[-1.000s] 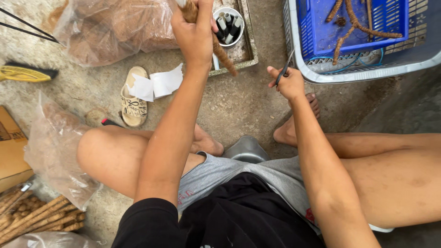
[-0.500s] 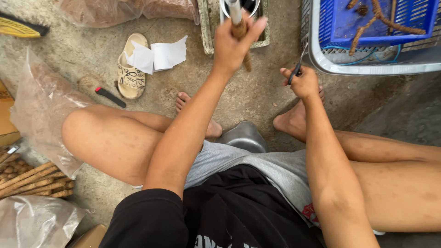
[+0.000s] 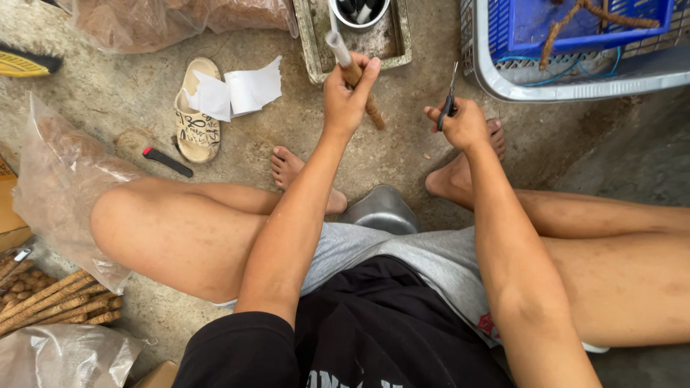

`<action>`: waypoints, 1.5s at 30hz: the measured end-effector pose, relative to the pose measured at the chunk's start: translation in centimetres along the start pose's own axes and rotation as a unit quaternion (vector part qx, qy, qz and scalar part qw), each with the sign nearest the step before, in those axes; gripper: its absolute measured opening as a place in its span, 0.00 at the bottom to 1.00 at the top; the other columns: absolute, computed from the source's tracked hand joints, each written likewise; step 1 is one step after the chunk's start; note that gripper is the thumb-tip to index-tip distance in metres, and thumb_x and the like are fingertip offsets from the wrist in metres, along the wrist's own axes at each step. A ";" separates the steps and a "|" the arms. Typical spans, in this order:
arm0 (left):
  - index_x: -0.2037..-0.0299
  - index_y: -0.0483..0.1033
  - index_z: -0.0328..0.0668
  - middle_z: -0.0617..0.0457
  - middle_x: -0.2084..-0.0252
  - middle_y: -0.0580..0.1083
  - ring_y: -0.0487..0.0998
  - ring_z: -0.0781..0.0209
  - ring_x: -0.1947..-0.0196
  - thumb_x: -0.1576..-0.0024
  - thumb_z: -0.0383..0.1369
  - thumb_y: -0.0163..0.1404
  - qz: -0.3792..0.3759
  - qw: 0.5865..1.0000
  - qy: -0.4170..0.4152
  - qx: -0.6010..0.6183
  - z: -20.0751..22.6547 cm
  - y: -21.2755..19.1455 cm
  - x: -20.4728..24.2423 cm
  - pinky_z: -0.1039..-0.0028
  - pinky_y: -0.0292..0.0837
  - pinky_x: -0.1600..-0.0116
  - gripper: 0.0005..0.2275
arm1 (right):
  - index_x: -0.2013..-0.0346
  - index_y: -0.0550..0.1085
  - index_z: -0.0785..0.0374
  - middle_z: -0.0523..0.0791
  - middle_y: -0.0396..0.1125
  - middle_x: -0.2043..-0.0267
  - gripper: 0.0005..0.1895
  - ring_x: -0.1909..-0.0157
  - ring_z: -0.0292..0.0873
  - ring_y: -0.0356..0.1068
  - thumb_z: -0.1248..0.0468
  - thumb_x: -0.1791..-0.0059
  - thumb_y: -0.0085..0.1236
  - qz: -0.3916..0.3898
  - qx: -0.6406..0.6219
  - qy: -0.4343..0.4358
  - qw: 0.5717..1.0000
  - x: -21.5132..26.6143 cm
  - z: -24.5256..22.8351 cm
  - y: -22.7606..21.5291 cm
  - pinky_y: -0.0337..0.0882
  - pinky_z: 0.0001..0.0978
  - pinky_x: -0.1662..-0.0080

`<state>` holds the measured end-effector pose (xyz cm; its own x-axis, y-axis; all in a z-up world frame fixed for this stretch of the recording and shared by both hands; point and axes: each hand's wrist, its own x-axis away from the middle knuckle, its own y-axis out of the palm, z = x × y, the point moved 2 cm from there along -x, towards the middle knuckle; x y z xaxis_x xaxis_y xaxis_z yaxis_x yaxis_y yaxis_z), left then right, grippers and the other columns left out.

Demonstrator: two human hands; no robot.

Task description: The person trims a rope-wrapped stick with scissors, then takes a bundle of coconut fiber and wraps it around a white stick. The person uses a tool to tighten the wrapping and places the finished item in a blue basket.

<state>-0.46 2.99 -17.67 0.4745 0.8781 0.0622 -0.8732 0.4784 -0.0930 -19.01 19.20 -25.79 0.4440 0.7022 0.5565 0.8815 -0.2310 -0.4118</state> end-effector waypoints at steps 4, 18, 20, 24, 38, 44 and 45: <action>0.57 0.75 0.40 0.59 0.65 0.74 0.78 0.67 0.61 0.35 0.42 0.52 -0.051 0.994 0.046 0.081 0.1 0.1 -1.8 0.74 0.74 0.51 0.12 | 0.66 0.78 0.64 0.43 0.74 0.75 0.19 0.70 0.33 0.71 0.49 0.51 0.67 -0.033 -0.043 -0.036 0.998 0.4 -2.8 0.4 0.69 0.28 0.62; 0.44 0.79 0.38 0.50 0.46 0.75 0.76 0.60 0.45 0.27 0.44 0.37 -0.092 0.987 0.126 -0.044 7.9 -1.2 -2.3 0.70 0.70 0.36 0.21 | 0.77 0.77 0.61 0.41 0.71 0.81 0.27 0.77 0.35 0.71 0.39 0.57 0.67 -0.117 -0.017 -0.095 0.988 7.0 -15.2 0.8 0.68 0.30 0.71; 0.44 0.80 0.38 0.51 0.45 0.75 0.76 0.60 0.44 0.27 0.44 0.37 -0.089 0.986 0.130 -0.056 8.5 -1.1 -1.9 0.70 0.69 0.36 0.20 | 0.79 0.77 0.61 0.41 0.71 0.83 0.29 0.78 0.35 0.72 0.36 0.58 0.66 -0.120 -0.020 -0.119 0.985 7.4 -15.8 0.7 0.69 0.30 0.71; 0.42 0.79 0.37 0.52 0.43 0.75 0.76 0.60 0.41 0.27 0.43 0.39 -0.099 0.982 0.145 -0.066 9.3 -0.7 -1.5 0.70 0.68 0.34 0.20 | 0.81 0.77 0.59 0.42 0.70 0.84 0.28 0.79 0.35 0.73 0.36 0.60 0.67 -0.112 -0.006 -0.127 0.985 7.7 -16.1 0.5 0.70 0.30 0.71; 0.69 0.59 0.45 0.55 0.68 0.59 0.62 0.60 0.63 0.28 0.40 0.36 -0.003 0.968 0.110 0.226 4.6 -0.6 -2.2 0.68 0.63 0.51 0.15 | 0.76 0.81 0.59 0.41 0.68 0.85 0.27 0.80 0.34 0.71 0.37 0.59 0.67 -0.109 0.005 -0.066 0.992 6.9 -14.2 0.7 0.67 0.31 0.73; 0.71 0.56 0.46 0.56 0.71 0.57 0.59 0.62 0.67 0.29 0.37 0.36 -0.003 0.968 0.120 0.222 3.9 0.5 -2.3 0.69 0.63 0.56 0.15 | 0.72 0.82 0.58 0.42 0.67 0.85 0.29 0.80 0.39 0.68 0.35 0.62 0.70 -0.087 0.062 -0.032 0.994 6.3 -14.7 1.8 0.63 0.39 0.73; 0.71 0.55 0.46 0.56 0.71 0.57 0.59 0.62 0.67 0.29 0.37 0.37 -0.012 0.966 0.120 0.229 4.0 0.7 -2.2 0.70 0.62 0.55 0.15 | 0.73 0.82 0.59 0.41 0.67 0.85 0.29 0.80 0.39 0.68 0.35 0.63 0.70 -0.080 0.058 -0.052 0.994 6.0 -14.9 1.6 0.64 0.38 0.73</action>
<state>-2.58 1.35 -13.94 0.4589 0.8705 -0.1779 -0.7933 0.4916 0.3591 -12.51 13.02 -12.37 0.2755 0.7905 0.5470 0.9126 -0.0361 -0.4074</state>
